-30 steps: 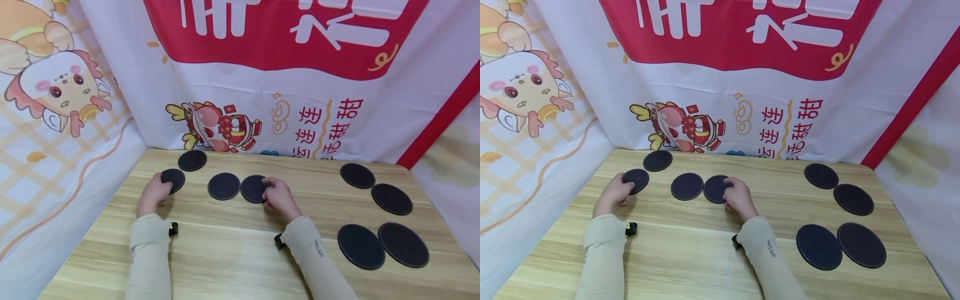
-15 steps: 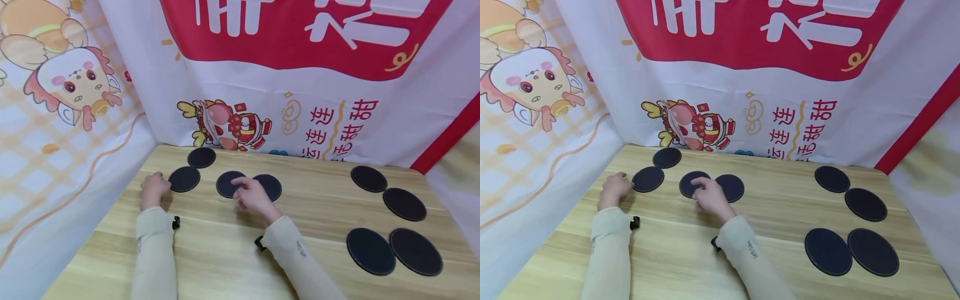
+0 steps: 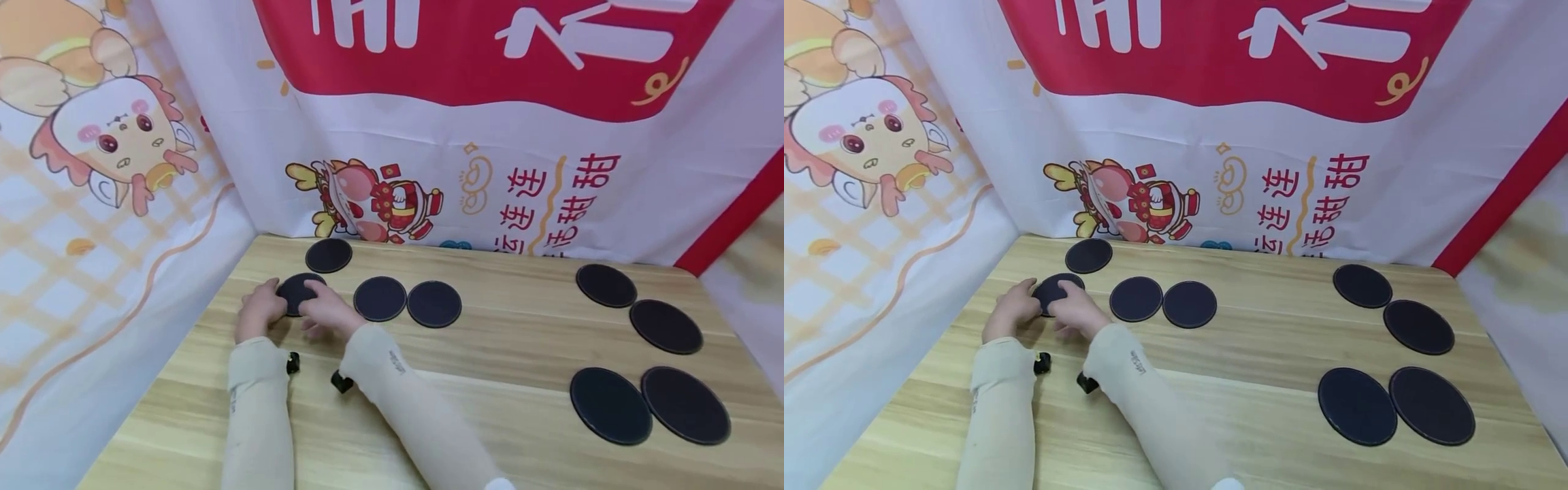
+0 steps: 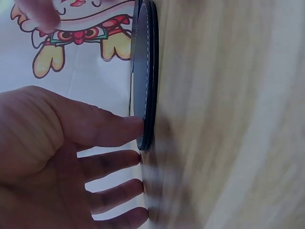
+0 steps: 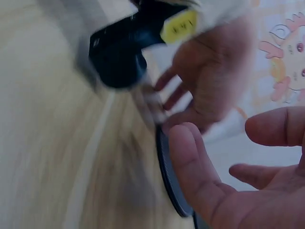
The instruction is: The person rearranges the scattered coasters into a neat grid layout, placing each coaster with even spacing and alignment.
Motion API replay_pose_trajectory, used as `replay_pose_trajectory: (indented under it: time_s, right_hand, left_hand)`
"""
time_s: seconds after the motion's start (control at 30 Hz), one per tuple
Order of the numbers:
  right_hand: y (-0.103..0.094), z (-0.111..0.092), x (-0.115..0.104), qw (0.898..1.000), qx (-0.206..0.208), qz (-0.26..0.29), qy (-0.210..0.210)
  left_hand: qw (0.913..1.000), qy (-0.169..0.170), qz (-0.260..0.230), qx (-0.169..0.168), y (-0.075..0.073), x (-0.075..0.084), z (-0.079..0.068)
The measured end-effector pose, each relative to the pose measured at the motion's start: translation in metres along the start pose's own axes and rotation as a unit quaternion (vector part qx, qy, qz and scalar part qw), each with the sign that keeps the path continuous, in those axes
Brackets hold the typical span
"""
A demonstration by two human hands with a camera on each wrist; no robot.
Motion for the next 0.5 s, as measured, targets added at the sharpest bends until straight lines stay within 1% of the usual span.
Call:
replay_pose_trajectory:
  time_s: [0.1,0.2,0.27,0.37,0.5]
  right_hand:
    - [0.016,0.009,0.003,1.000,0.019,-0.002,0.010]
    - [0.028,0.014,0.005,0.999,0.021,-0.024,0.011]
    - [0.032,0.016,0.007,0.999,0.016,-0.041,0.007]
    - [0.031,0.017,0.010,0.998,0.024,-0.051,0.004]
    - [0.020,0.017,0.010,0.997,0.069,-0.042,0.002]
  left_hand:
    - [1.0000,0.004,0.001,-0.005,-0.001,0.000,0.000]
    - [0.9999,0.013,0.004,-0.003,-0.001,-0.002,-0.001]
    - [0.9997,0.023,0.010,-0.002,-0.001,-0.001,-0.001]
    - [0.9993,0.033,0.015,-0.001,0.000,0.003,-0.001]
    - [0.9996,0.023,0.016,-0.006,0.003,0.010,0.000]
Point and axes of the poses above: each hand's wrist, its own z-axis towards the middle knuckle, its own y-axis out of the palm, x = y × z, the point moved 3 cm from there along z, towards the middle knuckle, and after that the axes turned 13 degrees about -y, right-handed, at the moved point
